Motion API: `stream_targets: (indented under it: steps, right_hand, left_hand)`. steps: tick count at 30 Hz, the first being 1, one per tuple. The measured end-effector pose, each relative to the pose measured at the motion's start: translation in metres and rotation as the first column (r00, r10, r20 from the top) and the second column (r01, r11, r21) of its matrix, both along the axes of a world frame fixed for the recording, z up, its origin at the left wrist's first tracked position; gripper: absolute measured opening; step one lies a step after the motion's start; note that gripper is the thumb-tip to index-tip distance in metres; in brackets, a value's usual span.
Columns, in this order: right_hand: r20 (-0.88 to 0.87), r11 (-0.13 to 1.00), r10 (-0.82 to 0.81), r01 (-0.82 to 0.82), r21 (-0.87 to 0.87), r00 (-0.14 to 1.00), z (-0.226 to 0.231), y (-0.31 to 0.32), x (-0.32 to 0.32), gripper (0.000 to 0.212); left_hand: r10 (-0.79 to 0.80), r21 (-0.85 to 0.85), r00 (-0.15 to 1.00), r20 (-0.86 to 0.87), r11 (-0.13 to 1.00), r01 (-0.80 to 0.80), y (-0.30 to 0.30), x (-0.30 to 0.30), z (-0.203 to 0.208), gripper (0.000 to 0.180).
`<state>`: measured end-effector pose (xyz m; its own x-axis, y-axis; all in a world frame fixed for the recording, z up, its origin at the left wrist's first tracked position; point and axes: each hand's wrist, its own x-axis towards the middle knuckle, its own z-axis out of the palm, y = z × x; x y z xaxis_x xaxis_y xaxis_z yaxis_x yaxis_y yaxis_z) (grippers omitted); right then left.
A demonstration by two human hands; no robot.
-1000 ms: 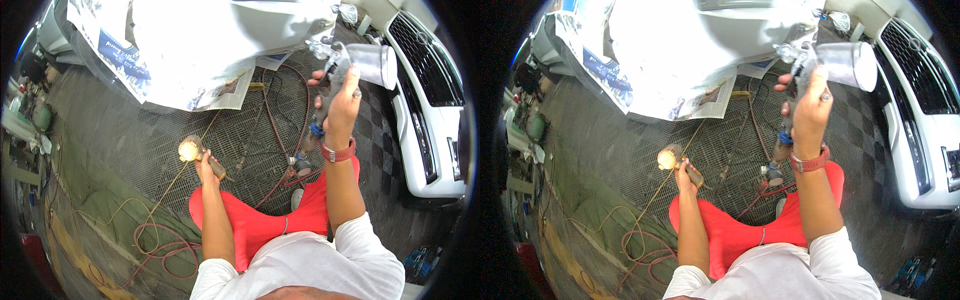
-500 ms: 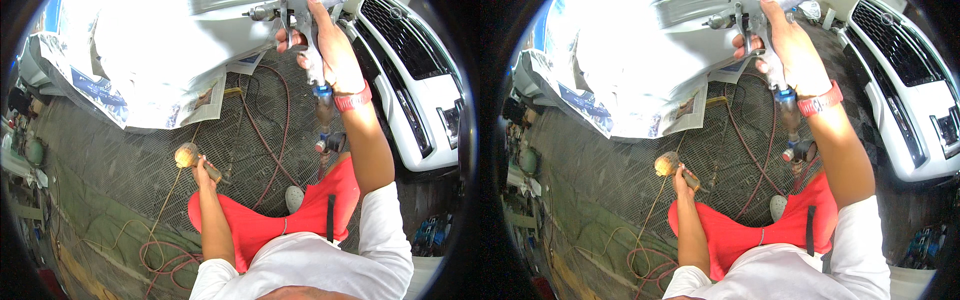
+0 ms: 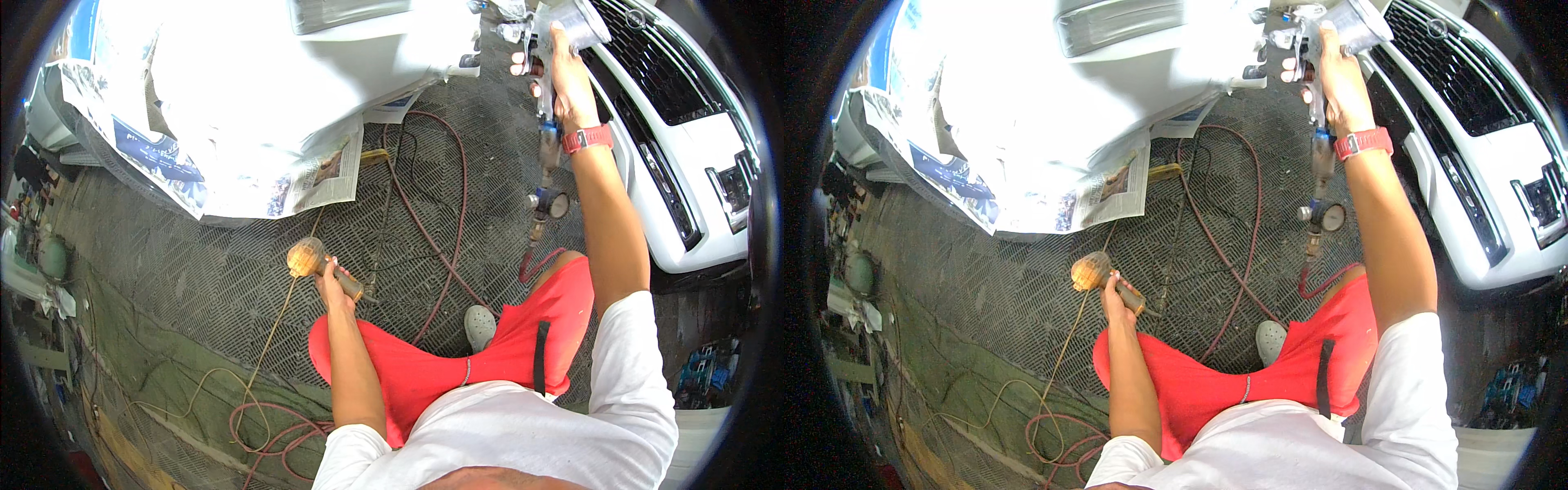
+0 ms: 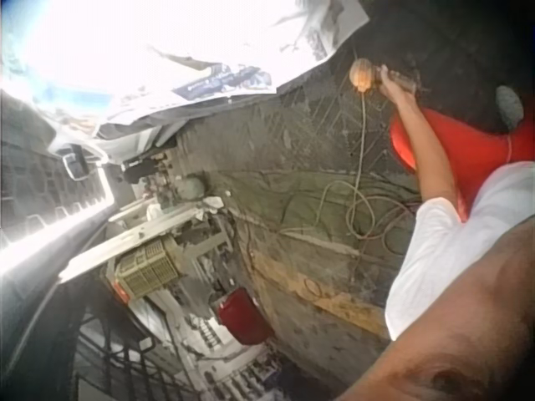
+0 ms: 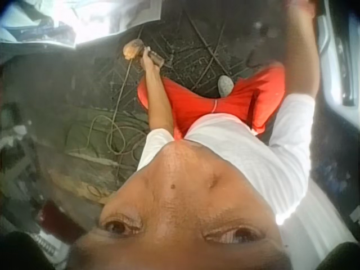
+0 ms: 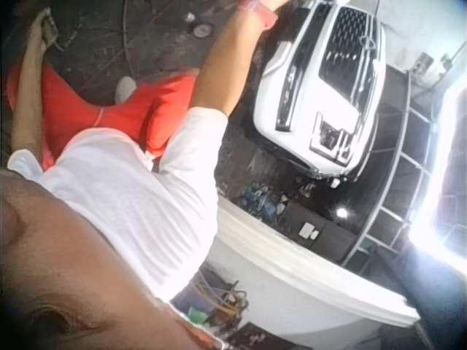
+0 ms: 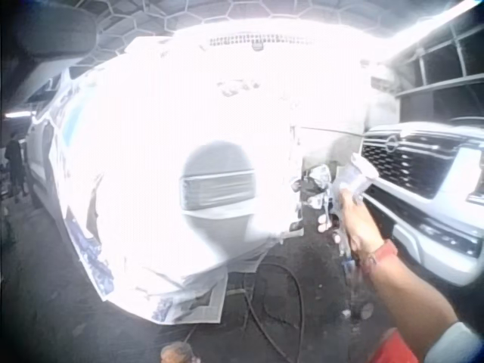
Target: The person uses a spray gun to apply white paint to a car bumper that is covered with newspaper. They hold a heat gun in the other hand and occasionally use it to warm the surface while spraying. The person moves around the bumper to cover different areas.
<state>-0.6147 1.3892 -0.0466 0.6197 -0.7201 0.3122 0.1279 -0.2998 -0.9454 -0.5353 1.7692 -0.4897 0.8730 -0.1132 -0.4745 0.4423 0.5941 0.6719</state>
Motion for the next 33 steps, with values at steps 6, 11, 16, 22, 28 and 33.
stream_targets:
  steps: [6,11,16,22,28,33]
  right_hand:
    - [0.044,0.990,-0.138,0.137,0.014,0.989,-0.052,0.050,-0.018,0.063]
    - [0.086,0.968,0.169,-0.181,0.171,0.982,-0.106,0.113,-0.027,0.059]
    - [0.042,0.949,0.235,-0.239,0.203,0.971,-0.133,0.118,-0.018,0.061]
    - [-0.038,0.982,-0.184,0.185,0.021,0.982,-0.178,0.052,0.015,0.064]
    - [-0.049,0.998,-0.041,0.039,-0.043,0.998,-0.225,0.097,0.031,0.056]
    - [0.069,0.968,0.241,-0.234,-0.094,0.968,-0.252,0.181,0.046,0.045]
  left_hand:
    - [0.003,0.025,1.000,-0.015,1.000,-0.003,-0.001,0.001,0.003,0.028]
    - [0.003,0.015,0.999,-0.038,1.000,-0.003,0.002,0.001,0.002,0.034]
    - [-0.011,-0.020,0.999,-0.048,1.000,0.010,0.011,0.000,0.001,0.034]
    - [0.022,-0.016,1.000,-0.021,1.000,-0.022,0.013,-0.010,0.016,0.028]
    - [0.043,0.013,0.999,-0.015,0.999,-0.043,0.013,-0.017,0.027,0.028]
    - [0.052,0.054,0.998,-0.017,0.997,-0.051,0.000,-0.022,0.041,0.035]
